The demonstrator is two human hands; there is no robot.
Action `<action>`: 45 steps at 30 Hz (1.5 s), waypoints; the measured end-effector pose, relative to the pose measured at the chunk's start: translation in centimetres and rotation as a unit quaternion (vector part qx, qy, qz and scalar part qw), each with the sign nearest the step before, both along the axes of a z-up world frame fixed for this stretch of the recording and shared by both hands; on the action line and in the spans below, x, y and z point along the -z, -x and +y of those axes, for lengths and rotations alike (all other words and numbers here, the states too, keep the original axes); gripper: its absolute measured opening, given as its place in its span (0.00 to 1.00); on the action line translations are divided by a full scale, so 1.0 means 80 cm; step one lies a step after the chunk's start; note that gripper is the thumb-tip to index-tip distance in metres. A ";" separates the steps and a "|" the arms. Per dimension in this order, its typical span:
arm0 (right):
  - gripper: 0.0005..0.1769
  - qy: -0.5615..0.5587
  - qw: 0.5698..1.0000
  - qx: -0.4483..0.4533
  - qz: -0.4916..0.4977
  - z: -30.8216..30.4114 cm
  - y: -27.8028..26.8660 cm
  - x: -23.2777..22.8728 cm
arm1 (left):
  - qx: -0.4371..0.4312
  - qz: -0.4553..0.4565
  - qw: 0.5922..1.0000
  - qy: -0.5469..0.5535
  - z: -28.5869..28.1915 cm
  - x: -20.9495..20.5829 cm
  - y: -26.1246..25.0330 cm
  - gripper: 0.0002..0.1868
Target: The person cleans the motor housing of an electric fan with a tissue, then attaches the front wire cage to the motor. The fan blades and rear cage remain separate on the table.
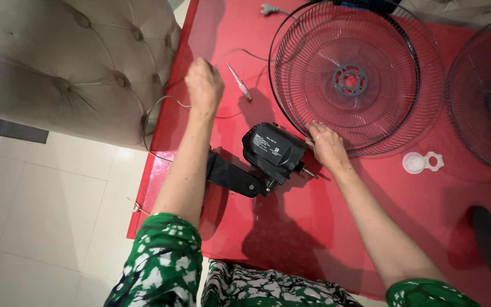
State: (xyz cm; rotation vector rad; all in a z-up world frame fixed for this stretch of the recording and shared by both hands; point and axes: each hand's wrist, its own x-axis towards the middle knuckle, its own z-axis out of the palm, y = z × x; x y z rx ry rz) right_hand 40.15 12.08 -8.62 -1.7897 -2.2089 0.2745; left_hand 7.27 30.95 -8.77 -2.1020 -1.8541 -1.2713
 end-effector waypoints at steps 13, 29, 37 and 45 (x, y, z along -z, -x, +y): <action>0.26 0.007 0.999 0.021 -0.028 -0.016 -0.011 0.007 | -0.205 0.017 0.964 0.166 -0.100 0.006 0.145 0.12; 0.43 0.030 0.997 0.040 -0.052 -0.051 -0.016 0.000 | -0.095 -0.031 0.891 0.444 -0.152 0.023 0.087 0.14; 0.48 0.074 0.995 0.068 -0.029 -0.067 -0.003 -0.030 | -0.014 -0.060 0.868 0.493 -0.147 0.015 0.076 0.18; 0.49 0.067 0.992 0.106 0.011 -0.092 -0.004 -0.060 | 0.011 0.014 0.946 0.323 -0.189 -0.055 0.018 0.21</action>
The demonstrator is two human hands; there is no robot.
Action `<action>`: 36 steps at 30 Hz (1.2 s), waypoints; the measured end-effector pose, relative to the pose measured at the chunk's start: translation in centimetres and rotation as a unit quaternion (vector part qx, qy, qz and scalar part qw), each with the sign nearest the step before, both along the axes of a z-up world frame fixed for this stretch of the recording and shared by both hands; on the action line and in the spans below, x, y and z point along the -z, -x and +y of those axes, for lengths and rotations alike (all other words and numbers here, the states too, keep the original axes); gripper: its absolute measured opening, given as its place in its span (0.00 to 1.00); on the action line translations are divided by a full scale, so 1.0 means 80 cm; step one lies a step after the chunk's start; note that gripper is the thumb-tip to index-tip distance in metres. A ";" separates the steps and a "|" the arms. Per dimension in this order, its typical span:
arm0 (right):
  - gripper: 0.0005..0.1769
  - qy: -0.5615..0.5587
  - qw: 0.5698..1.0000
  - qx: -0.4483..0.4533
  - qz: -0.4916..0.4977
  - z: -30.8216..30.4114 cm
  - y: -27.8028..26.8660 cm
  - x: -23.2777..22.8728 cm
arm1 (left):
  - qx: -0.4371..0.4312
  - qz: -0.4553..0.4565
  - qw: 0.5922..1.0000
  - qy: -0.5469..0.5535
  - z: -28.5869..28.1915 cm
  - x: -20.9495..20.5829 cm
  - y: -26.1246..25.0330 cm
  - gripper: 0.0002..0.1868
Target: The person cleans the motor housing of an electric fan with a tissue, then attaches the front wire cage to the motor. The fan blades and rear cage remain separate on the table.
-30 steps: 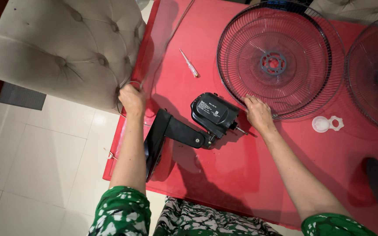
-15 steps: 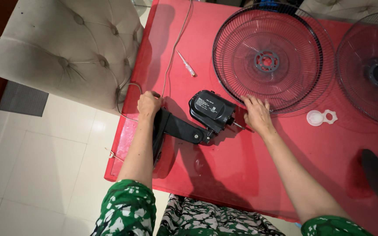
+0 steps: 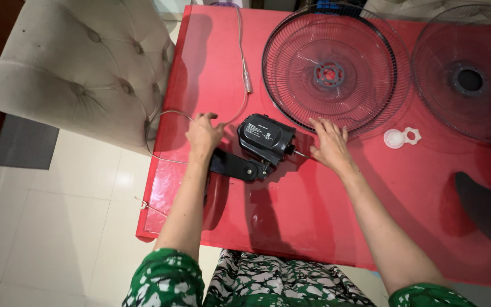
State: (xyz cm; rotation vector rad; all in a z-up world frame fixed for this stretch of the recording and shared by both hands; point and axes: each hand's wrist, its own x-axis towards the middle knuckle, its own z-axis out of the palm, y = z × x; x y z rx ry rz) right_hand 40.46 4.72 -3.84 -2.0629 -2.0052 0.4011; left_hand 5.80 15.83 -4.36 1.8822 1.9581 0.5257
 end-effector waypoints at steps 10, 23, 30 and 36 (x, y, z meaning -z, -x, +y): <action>0.46 -0.023 0.999 0.034 0.017 -0.047 -0.005 -0.021 | 0.108 -0.053 0.991 -0.054 -0.101 -0.058 -0.079 0.22; 0.42 -0.042 0.998 0.045 0.035 -0.081 0.003 -0.032 | 0.129 -0.015 0.991 0.025 -0.119 -0.032 -0.075 0.30; 0.41 -0.064 0.996 0.043 0.047 -0.096 0.008 -0.033 | 0.136 -0.048 0.990 -0.003 -0.140 -0.049 -0.087 0.33; 0.40 -0.052 0.997 0.059 0.025 -0.104 0.008 -0.037 | 0.198 -0.092 0.971 -0.102 -0.162 -0.064 -0.121 0.31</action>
